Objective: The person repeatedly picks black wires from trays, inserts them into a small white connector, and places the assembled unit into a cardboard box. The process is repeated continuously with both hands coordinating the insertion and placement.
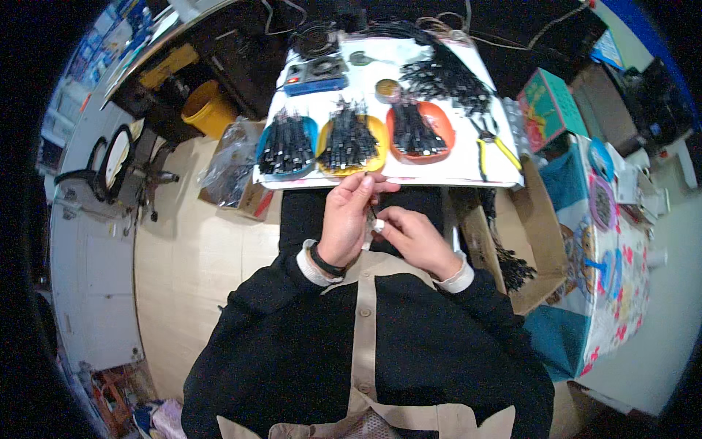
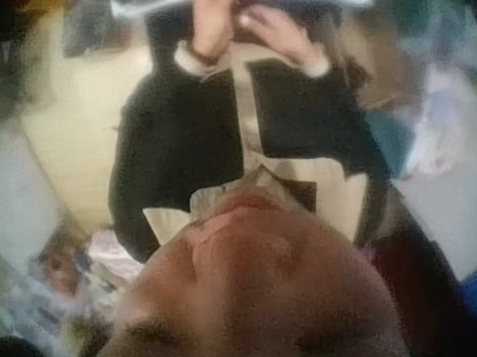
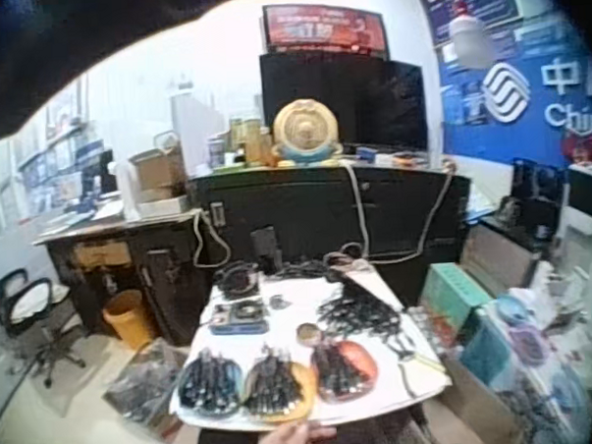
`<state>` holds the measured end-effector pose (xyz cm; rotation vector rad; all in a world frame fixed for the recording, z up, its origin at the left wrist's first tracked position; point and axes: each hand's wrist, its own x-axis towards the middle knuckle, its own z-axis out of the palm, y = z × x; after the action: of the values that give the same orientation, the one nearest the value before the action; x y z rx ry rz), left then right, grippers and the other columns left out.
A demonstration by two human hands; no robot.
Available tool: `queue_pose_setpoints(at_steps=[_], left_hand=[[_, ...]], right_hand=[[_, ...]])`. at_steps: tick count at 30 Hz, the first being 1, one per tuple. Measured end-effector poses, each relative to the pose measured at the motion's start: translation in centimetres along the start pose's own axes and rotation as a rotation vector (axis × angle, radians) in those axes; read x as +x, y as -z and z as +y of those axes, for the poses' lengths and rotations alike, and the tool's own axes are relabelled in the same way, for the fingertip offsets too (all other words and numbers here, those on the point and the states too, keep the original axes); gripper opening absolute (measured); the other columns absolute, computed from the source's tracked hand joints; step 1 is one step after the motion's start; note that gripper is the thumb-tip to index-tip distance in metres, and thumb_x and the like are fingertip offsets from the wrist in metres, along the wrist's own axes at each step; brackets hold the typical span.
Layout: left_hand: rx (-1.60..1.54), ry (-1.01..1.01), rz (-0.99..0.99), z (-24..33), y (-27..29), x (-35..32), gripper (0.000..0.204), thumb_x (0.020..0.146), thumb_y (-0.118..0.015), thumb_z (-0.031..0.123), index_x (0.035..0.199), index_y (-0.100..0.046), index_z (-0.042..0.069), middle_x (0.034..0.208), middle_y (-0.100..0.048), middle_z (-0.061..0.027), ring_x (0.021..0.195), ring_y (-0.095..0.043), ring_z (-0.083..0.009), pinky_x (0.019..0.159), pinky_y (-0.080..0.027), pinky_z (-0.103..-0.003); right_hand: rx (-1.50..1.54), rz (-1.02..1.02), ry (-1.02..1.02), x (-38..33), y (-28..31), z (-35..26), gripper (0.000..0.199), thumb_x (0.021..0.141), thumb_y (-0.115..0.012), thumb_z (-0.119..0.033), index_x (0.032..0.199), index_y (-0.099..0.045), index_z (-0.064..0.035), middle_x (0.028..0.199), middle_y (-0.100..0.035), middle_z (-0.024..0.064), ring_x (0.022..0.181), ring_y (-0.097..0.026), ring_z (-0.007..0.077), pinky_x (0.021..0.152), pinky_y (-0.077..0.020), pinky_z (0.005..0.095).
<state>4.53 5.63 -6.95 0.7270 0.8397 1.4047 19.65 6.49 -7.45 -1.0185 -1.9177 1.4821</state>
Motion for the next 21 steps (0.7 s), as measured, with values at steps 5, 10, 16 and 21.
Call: queue_pose_setpoints(at_steps=[5, 10, 16, 21], left_hand=[[0.228, -0.252, 0.086, 2.9, 3.5, 2.7, 0.023, 0.099, -0.049, 0.018, 0.111, -0.058, 0.001, 0.098, -0.07, -0.0095, 0.078, -0.058, -0.0051, 0.057, -0.044, -0.021], [1.379, -0.679, 0.431, 7.5, 10.7, 12.2, 0.011, 0.082, -0.065, 0.011, 0.082, -0.065, 0.0, 0.081, -0.062, -0.0145, 0.081, -0.059, -0.0299, 0.076, -0.045, -0.04], [1.855, -0.492, 0.49, 6.5, 13.2, 18.4, 0.019, 0.075, -0.071, 0.02, 0.073, -0.069, 0.001, 0.078, -0.063, -0.0165, 0.081, -0.059, -0.0353, 0.071, -0.047, -0.045], [1.4, -0.541, 0.535, 6.9, 13.6, 17.9, 0.014, 0.077, -0.071, 0.016, 0.077, -0.072, 0.002, 0.071, -0.061, -0.014, 0.07, -0.059, -0.0308, 0.067, -0.047, -0.04]], right_hand=[[0.154, -0.098, -0.097, 2.0, -1.5, -1.0, 0.023, 0.098, -0.045, -0.011, 0.086, -0.058, 0.0043, 0.073, -0.064, 0.006, 0.064, -0.061, 0.0114, 0.06, -0.0488, 0.0262], [0.212, -0.104, -0.187, 2.5, -1.2, -0.2, 0.021, 0.098, -0.046, -0.01, 0.086, -0.057, 0.0038, 0.077, -0.065, 0.0058, 0.065, -0.061, 0.0092, 0.061, -0.0492, 0.0237], [0.218, -0.122, -0.194, 2.6, -1.2, 0.5, 0.02, 0.097, -0.048, -0.011, 0.09, -0.059, 0.0039, 0.077, -0.066, 0.0057, 0.065, -0.062, 0.0087, 0.062, -0.0498, 0.0235], [0.163, -0.087, -0.152, 2.5, -0.4, -0.1, 0.019, 0.097, -0.047, -0.01, 0.09, -0.058, 0.0048, 0.076, -0.065, 0.0061, 0.065, -0.062, 0.0094, 0.061, -0.0498, 0.0239]])
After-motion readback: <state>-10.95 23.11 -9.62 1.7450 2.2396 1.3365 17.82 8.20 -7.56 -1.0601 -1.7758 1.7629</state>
